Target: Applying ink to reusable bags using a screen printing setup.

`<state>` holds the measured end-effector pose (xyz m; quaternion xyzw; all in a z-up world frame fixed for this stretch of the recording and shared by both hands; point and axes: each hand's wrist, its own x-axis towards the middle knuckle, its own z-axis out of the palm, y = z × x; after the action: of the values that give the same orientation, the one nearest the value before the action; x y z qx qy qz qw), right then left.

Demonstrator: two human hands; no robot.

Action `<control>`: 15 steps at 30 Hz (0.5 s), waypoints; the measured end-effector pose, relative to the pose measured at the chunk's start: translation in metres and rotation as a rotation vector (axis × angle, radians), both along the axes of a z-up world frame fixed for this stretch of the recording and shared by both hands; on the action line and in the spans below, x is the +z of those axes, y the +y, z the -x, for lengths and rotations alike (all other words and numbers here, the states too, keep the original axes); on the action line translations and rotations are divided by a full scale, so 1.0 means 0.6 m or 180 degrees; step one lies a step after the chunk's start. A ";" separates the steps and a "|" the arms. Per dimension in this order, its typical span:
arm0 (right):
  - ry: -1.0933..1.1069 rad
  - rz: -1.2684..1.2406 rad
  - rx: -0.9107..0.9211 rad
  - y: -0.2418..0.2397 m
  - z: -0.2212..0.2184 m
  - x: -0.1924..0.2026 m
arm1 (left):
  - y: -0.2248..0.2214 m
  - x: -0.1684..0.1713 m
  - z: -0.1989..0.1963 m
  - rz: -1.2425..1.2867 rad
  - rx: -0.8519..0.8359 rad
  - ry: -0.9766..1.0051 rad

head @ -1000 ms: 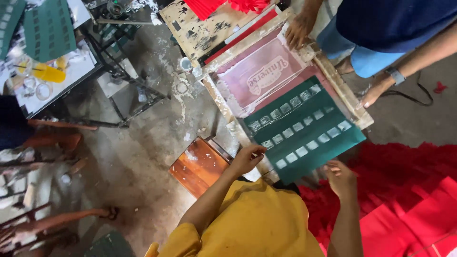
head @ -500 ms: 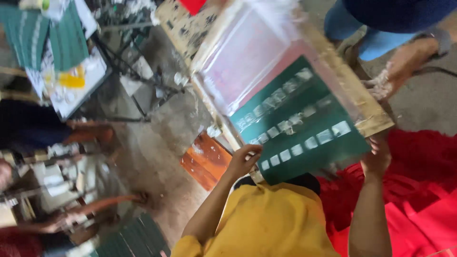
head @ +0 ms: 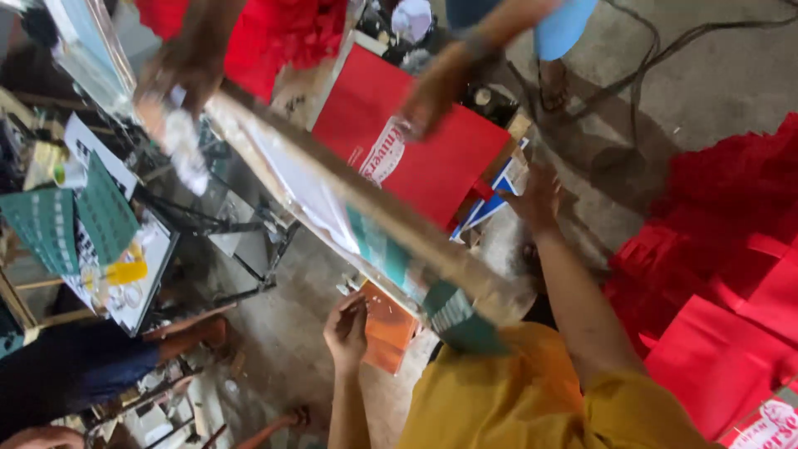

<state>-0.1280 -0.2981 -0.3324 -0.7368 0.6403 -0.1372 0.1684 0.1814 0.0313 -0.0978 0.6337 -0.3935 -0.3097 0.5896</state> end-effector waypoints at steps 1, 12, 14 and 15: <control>-0.0664 0.0204 -0.0168 0.001 -0.008 -0.015 | -0.001 0.009 0.001 -0.0014 0.0103 -0.0048; -0.0611 0.0640 -0.0127 -0.132 -0.123 0.064 | 0.047 0.051 0.029 -0.0157 0.0708 -0.0180; -0.0511 0.0457 -0.0123 -0.151 -0.130 0.122 | 0.059 0.055 0.038 -0.0120 0.0829 -0.0145; -0.0528 0.0082 -0.0191 -0.153 -0.133 0.144 | 0.067 0.057 0.043 -0.0131 0.0866 -0.0195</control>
<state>-0.0482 -0.3897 -0.2459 -0.7055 0.6441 -0.2110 0.2071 0.1554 0.0712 -0.0637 0.7023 -0.3153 -0.2155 0.6007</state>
